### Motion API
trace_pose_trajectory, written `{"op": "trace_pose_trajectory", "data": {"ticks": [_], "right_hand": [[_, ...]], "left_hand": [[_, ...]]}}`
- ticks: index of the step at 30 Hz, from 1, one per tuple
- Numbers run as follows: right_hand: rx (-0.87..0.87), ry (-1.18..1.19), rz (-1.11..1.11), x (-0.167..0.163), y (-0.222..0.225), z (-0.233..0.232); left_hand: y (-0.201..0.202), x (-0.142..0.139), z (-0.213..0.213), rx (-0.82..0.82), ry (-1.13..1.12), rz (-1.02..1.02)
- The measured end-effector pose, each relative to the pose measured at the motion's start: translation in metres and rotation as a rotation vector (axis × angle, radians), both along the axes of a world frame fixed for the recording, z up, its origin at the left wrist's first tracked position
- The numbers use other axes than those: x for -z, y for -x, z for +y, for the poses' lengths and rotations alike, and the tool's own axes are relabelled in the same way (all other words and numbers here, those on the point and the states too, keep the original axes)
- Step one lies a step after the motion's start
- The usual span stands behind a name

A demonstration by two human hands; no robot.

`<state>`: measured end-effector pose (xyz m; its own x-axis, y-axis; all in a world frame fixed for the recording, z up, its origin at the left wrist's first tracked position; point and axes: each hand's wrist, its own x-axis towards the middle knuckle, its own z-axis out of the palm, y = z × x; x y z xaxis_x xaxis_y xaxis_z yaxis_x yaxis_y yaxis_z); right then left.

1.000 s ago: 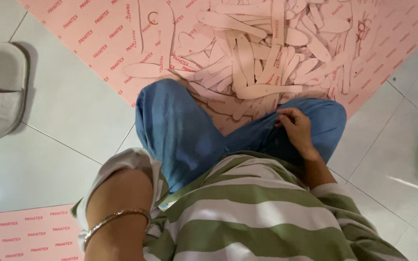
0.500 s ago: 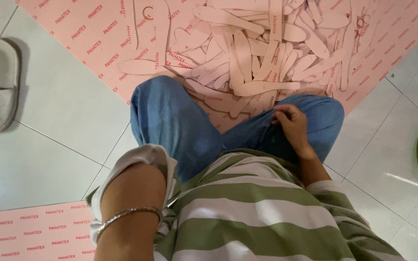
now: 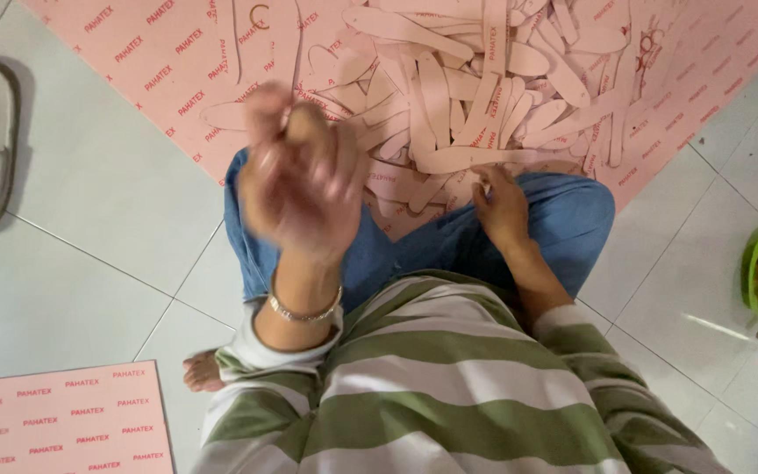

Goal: The person sits on the floor and sorts through a large pile of pink shoe insoles. They pick up individual insoles, inspect them, and place them into a neat stack. The person continues this repetitive sorting process throughout the clip.

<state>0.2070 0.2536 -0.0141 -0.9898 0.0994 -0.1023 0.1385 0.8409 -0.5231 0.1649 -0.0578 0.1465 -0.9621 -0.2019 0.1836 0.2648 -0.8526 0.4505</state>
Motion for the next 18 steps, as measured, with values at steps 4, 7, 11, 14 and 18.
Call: {"op": "trace_pose_trajectory", "data": {"ticks": [4,7,11,14,18], "right_hand": [[-0.296,-0.297,0.243,0.030,0.042,0.001],[-0.266,-0.466,0.191,0.047,0.050,-0.002],[-0.202,-0.328,0.013,0.047,0.052,-0.003],[-0.196,-0.196,0.034,0.042,0.078,0.000],[-0.320,-0.185,0.217,0.047,0.147,0.002]], "left_hand": [[0.058,0.118,0.041,0.141,-0.090,-0.566],[0.065,0.178,0.051,0.164,0.127,-0.789],[0.074,0.207,0.055,0.266,0.260,-0.804],[0.082,0.218,0.062,0.263,0.287,-0.824],[0.081,0.229,0.073,0.267,0.388,-0.853]]}}
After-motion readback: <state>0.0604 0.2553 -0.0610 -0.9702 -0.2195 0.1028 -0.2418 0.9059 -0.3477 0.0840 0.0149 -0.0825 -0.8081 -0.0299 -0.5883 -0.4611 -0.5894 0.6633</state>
